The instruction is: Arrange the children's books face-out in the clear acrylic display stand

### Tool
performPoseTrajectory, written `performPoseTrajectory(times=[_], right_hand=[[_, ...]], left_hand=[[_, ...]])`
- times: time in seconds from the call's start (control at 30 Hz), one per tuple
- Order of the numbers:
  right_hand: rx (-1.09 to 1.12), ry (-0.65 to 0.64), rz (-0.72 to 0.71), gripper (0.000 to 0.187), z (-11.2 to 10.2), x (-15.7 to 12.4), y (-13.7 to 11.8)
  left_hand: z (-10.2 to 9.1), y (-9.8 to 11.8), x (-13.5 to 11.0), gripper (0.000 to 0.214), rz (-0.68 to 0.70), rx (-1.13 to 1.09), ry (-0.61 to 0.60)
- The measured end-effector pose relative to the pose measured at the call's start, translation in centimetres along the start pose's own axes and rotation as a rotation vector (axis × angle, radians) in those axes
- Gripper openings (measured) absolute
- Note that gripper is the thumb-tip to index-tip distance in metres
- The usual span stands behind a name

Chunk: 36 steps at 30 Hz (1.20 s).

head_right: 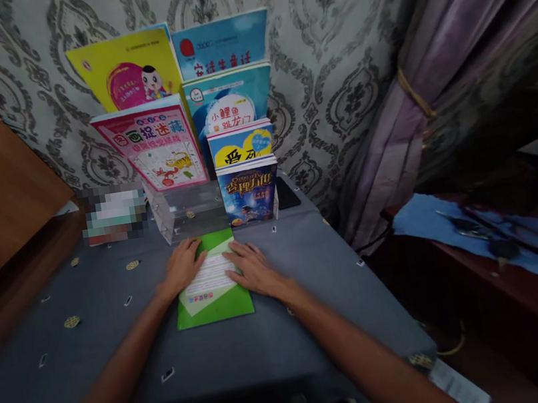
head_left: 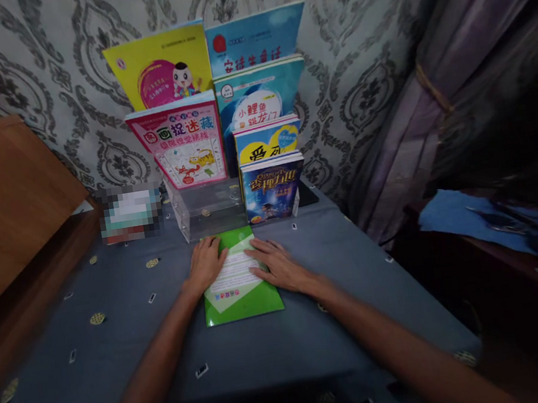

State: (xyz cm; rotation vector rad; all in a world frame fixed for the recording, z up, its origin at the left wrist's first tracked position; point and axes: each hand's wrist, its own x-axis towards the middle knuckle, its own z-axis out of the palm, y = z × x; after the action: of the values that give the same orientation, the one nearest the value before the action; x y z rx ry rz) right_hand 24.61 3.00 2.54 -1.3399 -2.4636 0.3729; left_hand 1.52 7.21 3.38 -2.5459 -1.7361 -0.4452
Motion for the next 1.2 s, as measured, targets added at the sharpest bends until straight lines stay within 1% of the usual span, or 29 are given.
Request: performPoseTrajectory(times=[0.17, 0.27, 0.43, 0.63, 0.8, 0.9, 1.03, 1.13, 1.2], right_hand=[[0.003, -0.006, -0.001, 0.053, -0.2, 0.0, -0.2], [0.01, 0.013, -0.013, 0.051, -0.2, 0.0, -0.1], [0.019, 0.019, -0.017, 0.05, -0.4, -0.1, -0.1], [0.022, 0.031, -0.022, 0.05, -0.5, -0.1, -0.2], [0.021, 0.023, -0.032, 0.049, -0.6, 0.1, -0.2], [0.02, 0.024, -0.04, 0.048, -0.6, 0.1, -0.2], [0.049, 0.06, -0.053, 0.045, -0.3, 0.1, 0.1], [0.11, 0.126, -0.053, 0.045, 0.0, 0.2, 0.6], [0.175, 0.182, -0.022, 0.049, 0.3, 0.4, 1.0]], left_hand=[[0.0, 0.9, 1.0, 0.035, 0.004, 0.047, -0.005], [0.1, 1.3, 1.3, 0.034, 0.015, 0.064, -0.015], [0.3, 2.0, 1.9, 0.035, 0.076, 0.056, -0.037], [0.9, 3.4, 3.2, 0.037, 0.151, 0.024, -0.062], [1.2, 4.2, 4.2, 0.039, 0.209, 0.04, -0.076], [1.2, 4.5, 4.7, 0.041, 0.219, 0.078, -0.096], [1.0, 4.5, 5.0, 0.045, 0.219, 0.12, -0.12], [1.0, 4.3, 4.9, 0.046, 0.225, 0.11, -0.121], [0.9, 4.2, 4.7, 0.045, 0.231, 0.079, -0.125]])
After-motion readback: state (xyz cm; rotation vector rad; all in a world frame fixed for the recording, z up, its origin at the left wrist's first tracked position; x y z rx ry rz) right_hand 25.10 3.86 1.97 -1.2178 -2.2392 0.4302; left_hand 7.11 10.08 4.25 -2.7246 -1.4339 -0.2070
